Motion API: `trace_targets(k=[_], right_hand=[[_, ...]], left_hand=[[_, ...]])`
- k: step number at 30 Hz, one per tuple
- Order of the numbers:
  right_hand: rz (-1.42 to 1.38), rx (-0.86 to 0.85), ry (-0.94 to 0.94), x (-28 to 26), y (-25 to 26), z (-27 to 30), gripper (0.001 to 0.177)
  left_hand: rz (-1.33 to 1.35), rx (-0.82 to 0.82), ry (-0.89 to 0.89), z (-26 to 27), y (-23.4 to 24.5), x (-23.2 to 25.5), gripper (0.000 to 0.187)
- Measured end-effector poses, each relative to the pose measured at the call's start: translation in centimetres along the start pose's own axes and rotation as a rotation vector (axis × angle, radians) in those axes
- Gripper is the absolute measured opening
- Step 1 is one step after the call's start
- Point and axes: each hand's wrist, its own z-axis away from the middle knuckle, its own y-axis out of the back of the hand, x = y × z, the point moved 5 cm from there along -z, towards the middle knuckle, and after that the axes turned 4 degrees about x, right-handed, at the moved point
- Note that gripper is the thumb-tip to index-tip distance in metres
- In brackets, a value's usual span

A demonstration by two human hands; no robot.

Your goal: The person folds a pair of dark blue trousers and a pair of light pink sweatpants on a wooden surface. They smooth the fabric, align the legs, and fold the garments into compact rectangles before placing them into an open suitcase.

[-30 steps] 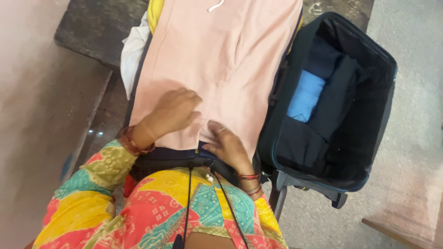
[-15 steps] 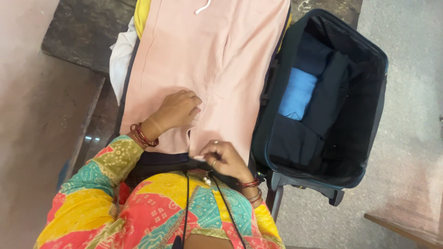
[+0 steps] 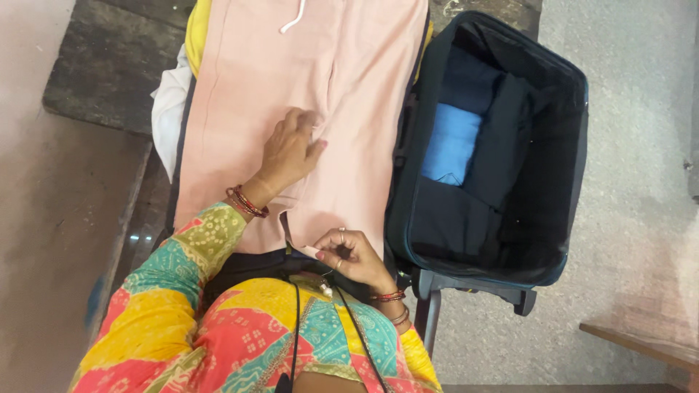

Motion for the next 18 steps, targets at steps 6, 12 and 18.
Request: trace_targets(k=[6,12,18], right_hand=[[-0.181,0.323,0.114,1.9,2.3,0.3,0.007],[-0.536,0.308,0.409,-0.3,3.9,1.5,0.007],[-0.078,0.158,0.295,-1.2,2.7,1.7,0.007]], left_hand=[[0.157,0.152,0.146,0.6,-0.7,-3.0,0.028],[0.002,0.175,0.099,0.7,-0.3,-2.0,0.015],[0.308,0.050,0.177,-0.8,-4.3,-3.3,0.031]])
